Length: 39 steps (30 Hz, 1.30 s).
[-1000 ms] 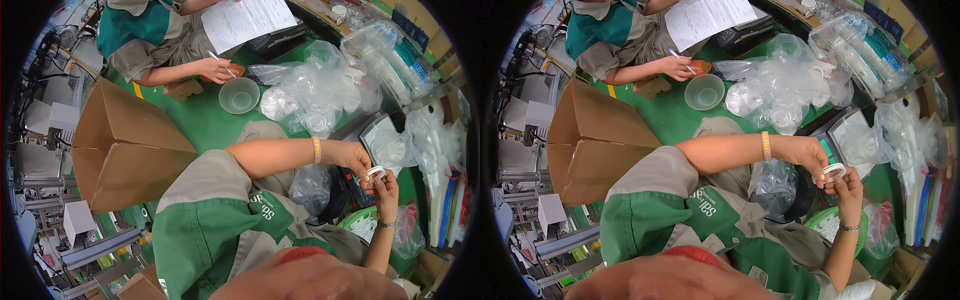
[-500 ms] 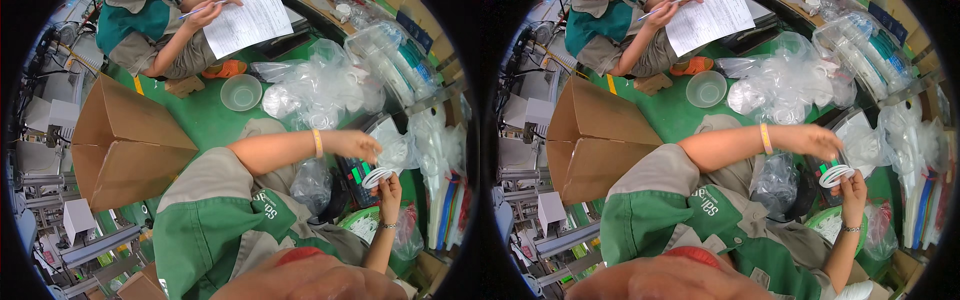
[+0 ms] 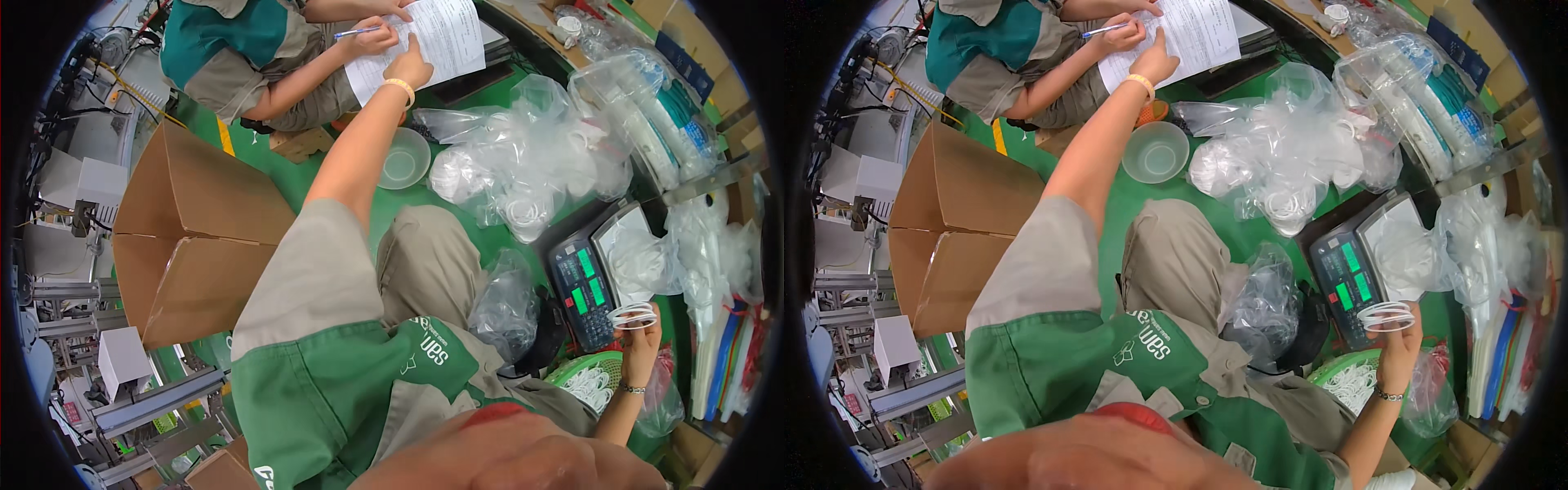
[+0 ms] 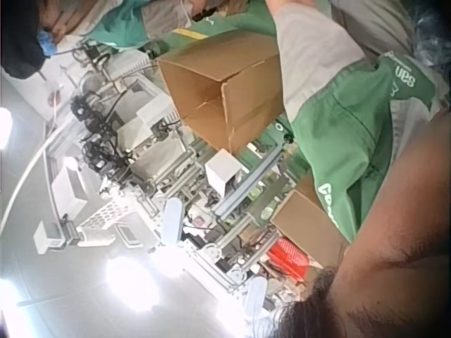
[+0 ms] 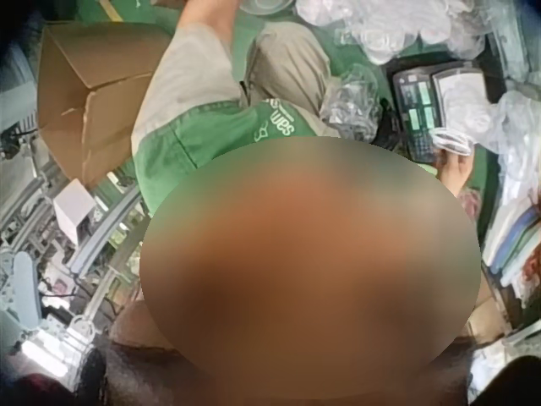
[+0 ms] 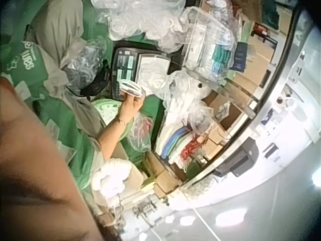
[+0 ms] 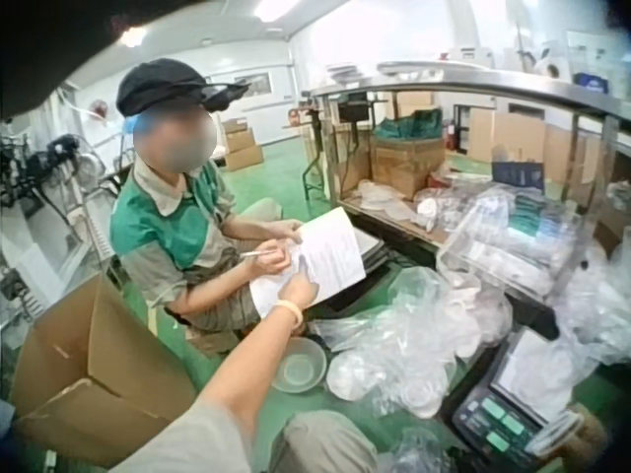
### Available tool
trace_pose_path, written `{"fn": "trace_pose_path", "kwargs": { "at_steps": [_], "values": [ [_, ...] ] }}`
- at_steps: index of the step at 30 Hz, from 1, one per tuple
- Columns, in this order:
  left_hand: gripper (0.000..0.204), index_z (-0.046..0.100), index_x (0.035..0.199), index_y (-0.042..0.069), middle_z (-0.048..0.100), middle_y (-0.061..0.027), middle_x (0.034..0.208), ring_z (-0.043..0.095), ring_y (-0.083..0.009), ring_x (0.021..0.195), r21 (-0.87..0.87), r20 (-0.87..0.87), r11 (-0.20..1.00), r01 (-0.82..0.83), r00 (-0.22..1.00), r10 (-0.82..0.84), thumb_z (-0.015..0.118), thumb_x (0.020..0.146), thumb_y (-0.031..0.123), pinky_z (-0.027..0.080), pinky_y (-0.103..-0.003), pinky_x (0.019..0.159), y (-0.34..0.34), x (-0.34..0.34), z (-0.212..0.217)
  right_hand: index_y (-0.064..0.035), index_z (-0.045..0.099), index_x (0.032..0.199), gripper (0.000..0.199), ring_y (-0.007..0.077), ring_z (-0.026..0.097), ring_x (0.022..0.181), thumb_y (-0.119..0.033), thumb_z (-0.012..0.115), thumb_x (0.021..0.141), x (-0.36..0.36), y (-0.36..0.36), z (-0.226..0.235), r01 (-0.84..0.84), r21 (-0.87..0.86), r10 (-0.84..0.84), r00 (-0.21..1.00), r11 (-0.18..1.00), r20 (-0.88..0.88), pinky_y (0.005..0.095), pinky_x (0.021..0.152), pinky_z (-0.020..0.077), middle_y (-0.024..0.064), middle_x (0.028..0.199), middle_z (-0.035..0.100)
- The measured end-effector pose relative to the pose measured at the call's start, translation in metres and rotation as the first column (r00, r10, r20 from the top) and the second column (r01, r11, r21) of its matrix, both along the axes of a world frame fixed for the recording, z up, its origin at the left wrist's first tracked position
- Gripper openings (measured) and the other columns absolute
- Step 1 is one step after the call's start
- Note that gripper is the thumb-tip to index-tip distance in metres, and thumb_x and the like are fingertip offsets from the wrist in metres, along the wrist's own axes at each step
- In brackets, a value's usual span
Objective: Weighing batches of white plastic rings on a scale and packing them into plastic bags.
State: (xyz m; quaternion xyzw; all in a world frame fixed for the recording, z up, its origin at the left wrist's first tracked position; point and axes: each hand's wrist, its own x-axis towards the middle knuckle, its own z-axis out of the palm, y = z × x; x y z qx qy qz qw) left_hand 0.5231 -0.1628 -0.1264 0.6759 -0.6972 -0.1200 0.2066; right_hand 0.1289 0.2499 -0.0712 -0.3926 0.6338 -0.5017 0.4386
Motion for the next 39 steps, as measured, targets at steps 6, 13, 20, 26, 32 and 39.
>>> {"fn": "trace_pose_path", "kwargs": {
  "at_steps": [6,13,20,26,32,39],
  "values": [
    [0.08,0.012,0.138,0.009,0.053,-0.018,0.115,0.052,-0.0302,0.107,0.047,0.048,0.996,-0.077,0.996,0.074,0.052,0.07,0.023,0.041,-0.041,0.087,-0.015,0.006,0.003,-0.0056,0.046,0.095,0.013,0.0072,0.054,0.062,-0.012,0.053,0.085,0.0,-0.003,-0.002,-0.01,0.022,0.011,1.0,1.0,-0.026,0.0185,0.051,0.0457,0.0023,0.078,0.053],
    [0.074,0.02,0.137,0.019,0.039,-0.0138,0.132,0.045,-0.0273,0.116,0.004,0.121,0.995,-0.101,0.988,0.1,0.052,0.07,0.02,0.039,-0.041,0.091,-0.027,0.02,0.008,-0.0044,0.046,0.087,0.01,0.0093,0.054,0.062,-0.011,0.051,0.081,0.009,-0.006,0.002,0.034,0.062,-0.031,0.998,0.997,-0.058,0.0208,0.052,0.0448,0.0047,0.077,0.056],
    [0.071,0.026,0.135,0.02,0.041,-0.0164,0.13,0.045,-0.0311,0.115,-0.062,0.158,0.995,-0.081,0.983,0.09,0.052,0.069,0.023,0.038,-0.042,0.092,-0.028,0.024,0.004,-0.006,0.047,0.093,0.011,0.008,0.053,0.061,-0.011,0.052,0.085,0.004,-0.005,-0.004,-0.002,0.046,0.003,1.0,0.999,-0.015,0.0191,0.052,0.0453,0.0031,0.079,0.055],
    [0.072,0.024,0.136,0.02,0.047,-0.0168,0.123,0.049,-0.0296,0.111,-0.022,0.196,0.995,-0.098,0.975,0.101,0.051,0.07,0.023,0.04,-0.042,0.09,-0.029,0.019,0.002,-0.0049,0.048,0.093,0.015,0.0096,0.055,0.064,-0.012,0.053,0.081,0.001,-0.003,-0.006,0.046,0.092,-0.044,0.999,0.995,-0.022,0.0214,0.052,0.0469,0.0036,0.08,0.055],
    [0.072,0.022,0.137,0.023,0.053,-0.0149,0.116,0.056,-0.0255,0.103,-0.047,0.3,0.993,-0.107,0.947,0.116,0.051,0.072,0.022,0.044,-0.039,0.084,-0.025,0.019,-0.001,-0.0045,0.048,0.094,0.015,0.0099,0.055,0.065,-0.012,0.054,0.082,0.003,-0.004,-0.008,0.039,0.094,-0.037,0.999,0.995,-0.022,0.0208,0.052,0.0473,0.0039,0.081,0.056],
    [0.068,0.02,0.138,0.021,0.053,-0.0156,0.116,0.056,-0.0265,0.102,-0.086,0.357,0.993,-0.082,0.928,0.107,0.045,0.074,0.018,0.044,-0.039,0.082,-0.03,0.015,-0.01,-0.0035,0.049,0.095,0.015,0.0106,0.056,0.066,-0.01,0.052,0.082,0.001,-0.005,-0.009,0.024,0.096,-0.021,0.999,0.995,-0.029,0.0199,0.052,0.0471,0.005,0.083,0.057]
  ]
}}
